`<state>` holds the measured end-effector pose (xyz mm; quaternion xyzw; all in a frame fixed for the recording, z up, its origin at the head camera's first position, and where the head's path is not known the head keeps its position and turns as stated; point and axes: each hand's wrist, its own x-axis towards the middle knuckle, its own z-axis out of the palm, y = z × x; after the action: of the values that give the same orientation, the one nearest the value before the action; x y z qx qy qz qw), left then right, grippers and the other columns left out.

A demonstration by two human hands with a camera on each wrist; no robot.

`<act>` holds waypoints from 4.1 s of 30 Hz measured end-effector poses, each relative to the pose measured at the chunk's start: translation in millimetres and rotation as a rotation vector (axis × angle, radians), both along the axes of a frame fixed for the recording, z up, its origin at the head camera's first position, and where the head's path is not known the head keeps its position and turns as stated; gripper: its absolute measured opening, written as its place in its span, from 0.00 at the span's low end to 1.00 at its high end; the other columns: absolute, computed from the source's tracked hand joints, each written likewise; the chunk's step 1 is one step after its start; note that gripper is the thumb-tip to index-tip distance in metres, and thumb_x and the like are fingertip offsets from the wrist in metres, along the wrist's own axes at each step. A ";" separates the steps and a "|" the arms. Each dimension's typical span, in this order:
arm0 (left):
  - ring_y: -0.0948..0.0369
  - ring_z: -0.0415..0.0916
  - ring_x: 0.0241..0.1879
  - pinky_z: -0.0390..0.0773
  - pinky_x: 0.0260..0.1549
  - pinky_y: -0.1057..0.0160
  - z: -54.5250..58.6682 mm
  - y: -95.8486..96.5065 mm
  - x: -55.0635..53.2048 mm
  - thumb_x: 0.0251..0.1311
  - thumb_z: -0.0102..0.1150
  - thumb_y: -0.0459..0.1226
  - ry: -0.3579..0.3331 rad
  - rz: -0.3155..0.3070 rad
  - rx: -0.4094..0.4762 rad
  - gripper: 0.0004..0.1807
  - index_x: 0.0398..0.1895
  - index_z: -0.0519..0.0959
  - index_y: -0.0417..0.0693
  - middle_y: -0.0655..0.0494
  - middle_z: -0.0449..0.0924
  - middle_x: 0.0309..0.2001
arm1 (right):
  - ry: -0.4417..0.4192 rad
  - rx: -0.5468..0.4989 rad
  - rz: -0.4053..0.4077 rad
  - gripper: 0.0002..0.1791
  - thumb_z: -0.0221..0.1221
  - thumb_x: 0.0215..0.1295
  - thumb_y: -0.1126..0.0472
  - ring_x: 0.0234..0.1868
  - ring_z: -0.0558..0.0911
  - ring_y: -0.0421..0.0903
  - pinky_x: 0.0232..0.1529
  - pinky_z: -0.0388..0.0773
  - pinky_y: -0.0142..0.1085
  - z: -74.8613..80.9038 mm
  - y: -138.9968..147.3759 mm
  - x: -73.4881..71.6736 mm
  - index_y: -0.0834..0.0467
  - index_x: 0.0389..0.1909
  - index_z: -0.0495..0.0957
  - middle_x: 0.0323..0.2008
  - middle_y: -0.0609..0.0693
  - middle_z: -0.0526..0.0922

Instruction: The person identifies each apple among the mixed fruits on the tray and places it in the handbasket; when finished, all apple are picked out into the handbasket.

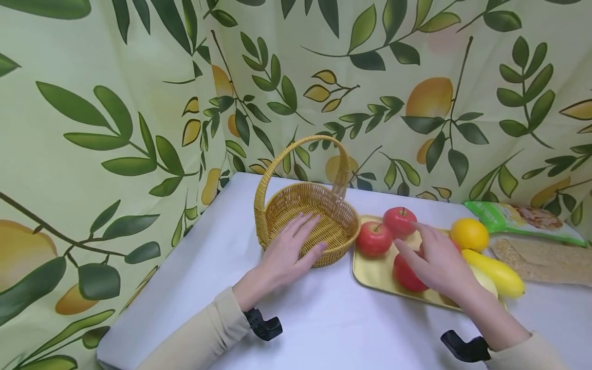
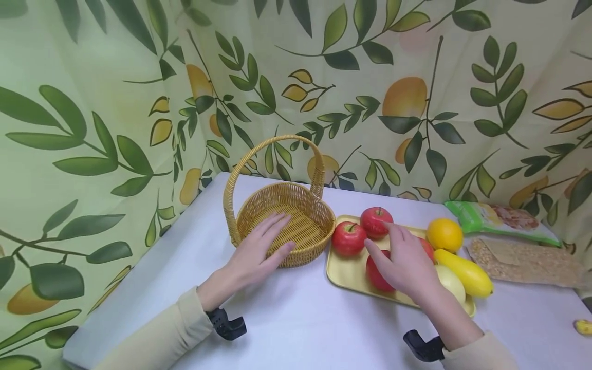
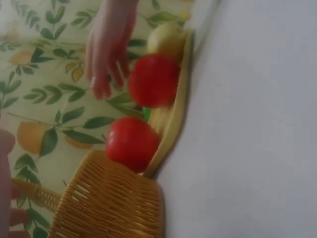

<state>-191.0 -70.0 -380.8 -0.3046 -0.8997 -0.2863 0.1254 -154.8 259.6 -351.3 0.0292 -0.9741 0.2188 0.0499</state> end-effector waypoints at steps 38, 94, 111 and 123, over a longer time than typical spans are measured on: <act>0.54 0.81 0.35 0.86 0.32 0.59 -32.1 -72.9 -5.9 0.71 0.54 0.30 -0.132 0.159 0.986 0.07 0.45 0.75 0.32 0.37 0.77 0.38 | -0.056 -0.102 -0.038 0.41 0.58 0.70 0.34 0.47 0.77 0.59 0.46 0.83 0.58 -14.2 24.8 21.6 0.67 0.64 0.69 0.50 0.64 0.78; 0.53 0.70 0.67 0.70 0.65 0.62 -41.8 -107.8 -42.7 0.71 0.60 0.32 -0.755 -0.113 0.870 0.26 0.68 0.69 0.28 0.39 0.64 0.74 | -0.346 -0.294 -0.051 0.54 0.67 0.61 0.33 0.60 0.73 0.65 0.50 0.83 0.55 -36.8 25.2 5.5 0.66 0.73 0.59 0.63 0.69 0.73; 0.53 0.52 0.77 0.66 0.68 0.62 -44.7 -110.4 -37.1 0.70 0.62 0.33 -0.757 -0.106 0.884 0.27 0.68 0.70 0.27 0.46 0.63 0.76 | -0.434 -0.370 -0.101 0.57 0.64 0.62 0.30 0.64 0.67 0.70 0.52 0.82 0.57 -37.9 25.4 5.9 0.64 0.77 0.54 0.68 0.72 0.66; 0.51 0.59 0.74 0.70 0.65 0.62 -39.5 -114.6 -42.2 0.71 0.61 0.32 -0.746 -0.165 0.896 0.27 0.66 0.68 0.22 0.37 0.60 0.76 | -0.451 -0.610 -0.053 0.53 0.61 0.71 0.39 0.59 0.78 0.57 0.50 0.85 0.45 -12.2 16.6 -3.6 0.65 0.80 0.45 0.72 0.70 0.59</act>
<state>-233.2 -184.6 -420.3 -0.1694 -0.6477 -0.7352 -0.1057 -158.4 276.2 -363.5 -0.0612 -0.8512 0.4981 -0.1536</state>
